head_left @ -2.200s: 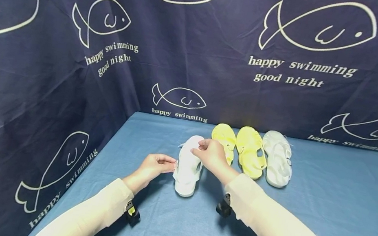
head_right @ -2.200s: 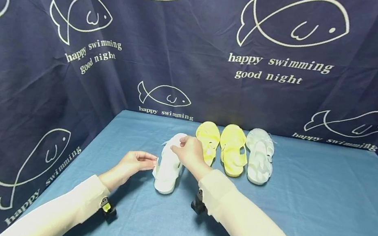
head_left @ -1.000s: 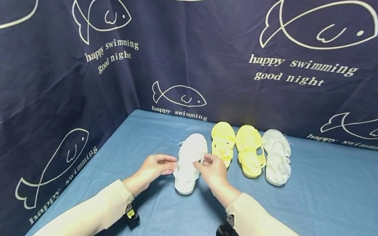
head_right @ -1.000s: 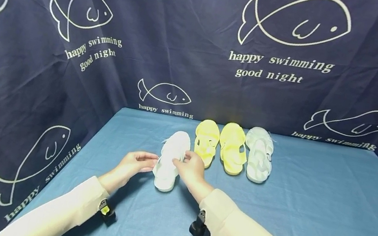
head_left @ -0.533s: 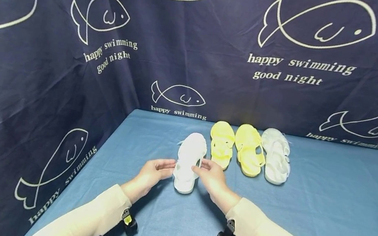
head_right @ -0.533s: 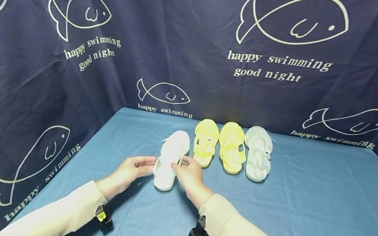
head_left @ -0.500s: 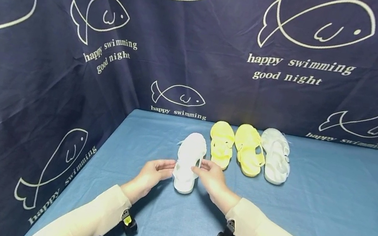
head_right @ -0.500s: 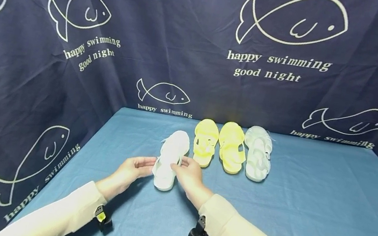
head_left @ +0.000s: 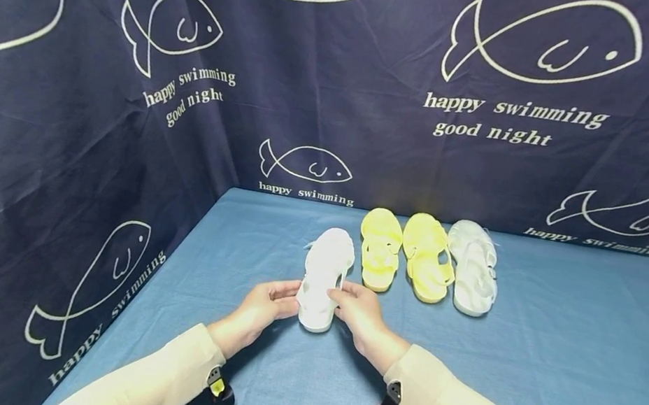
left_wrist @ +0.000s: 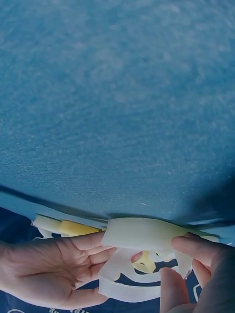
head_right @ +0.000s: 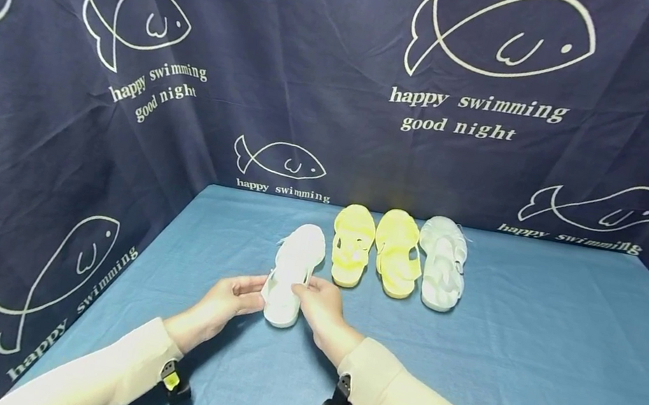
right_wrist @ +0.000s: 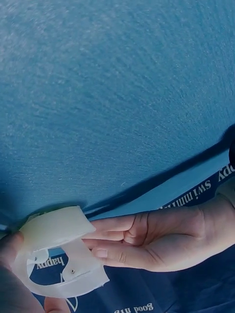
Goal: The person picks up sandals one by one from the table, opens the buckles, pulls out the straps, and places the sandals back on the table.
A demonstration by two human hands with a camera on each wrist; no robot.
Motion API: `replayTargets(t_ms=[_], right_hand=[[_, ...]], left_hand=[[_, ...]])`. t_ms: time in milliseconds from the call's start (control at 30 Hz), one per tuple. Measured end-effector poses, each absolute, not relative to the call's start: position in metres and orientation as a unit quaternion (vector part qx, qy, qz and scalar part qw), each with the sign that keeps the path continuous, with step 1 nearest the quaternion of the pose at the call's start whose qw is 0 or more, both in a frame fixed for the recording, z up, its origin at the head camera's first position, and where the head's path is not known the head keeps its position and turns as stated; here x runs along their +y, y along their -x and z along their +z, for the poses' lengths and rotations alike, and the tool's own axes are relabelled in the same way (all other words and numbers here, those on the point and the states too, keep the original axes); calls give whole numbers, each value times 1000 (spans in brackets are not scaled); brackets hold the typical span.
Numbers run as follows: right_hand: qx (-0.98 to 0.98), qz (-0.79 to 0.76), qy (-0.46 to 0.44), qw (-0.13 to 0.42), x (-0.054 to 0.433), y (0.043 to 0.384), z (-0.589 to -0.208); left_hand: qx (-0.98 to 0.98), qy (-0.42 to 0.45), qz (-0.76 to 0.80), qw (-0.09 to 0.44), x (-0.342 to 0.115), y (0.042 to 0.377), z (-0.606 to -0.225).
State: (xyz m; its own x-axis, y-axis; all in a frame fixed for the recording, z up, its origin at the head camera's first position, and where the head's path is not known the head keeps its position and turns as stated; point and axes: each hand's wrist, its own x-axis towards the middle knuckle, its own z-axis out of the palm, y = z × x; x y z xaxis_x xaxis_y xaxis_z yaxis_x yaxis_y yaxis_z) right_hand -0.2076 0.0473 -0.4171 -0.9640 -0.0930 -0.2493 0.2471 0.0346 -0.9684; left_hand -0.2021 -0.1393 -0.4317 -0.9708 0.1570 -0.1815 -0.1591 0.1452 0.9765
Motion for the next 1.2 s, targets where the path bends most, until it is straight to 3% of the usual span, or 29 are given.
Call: replayTargets(t_ms=[1200], right_hand=[[701,-700,-44,124,48,222,-415]], left_hand=[[700,5,703,125,-138,212,-434]])
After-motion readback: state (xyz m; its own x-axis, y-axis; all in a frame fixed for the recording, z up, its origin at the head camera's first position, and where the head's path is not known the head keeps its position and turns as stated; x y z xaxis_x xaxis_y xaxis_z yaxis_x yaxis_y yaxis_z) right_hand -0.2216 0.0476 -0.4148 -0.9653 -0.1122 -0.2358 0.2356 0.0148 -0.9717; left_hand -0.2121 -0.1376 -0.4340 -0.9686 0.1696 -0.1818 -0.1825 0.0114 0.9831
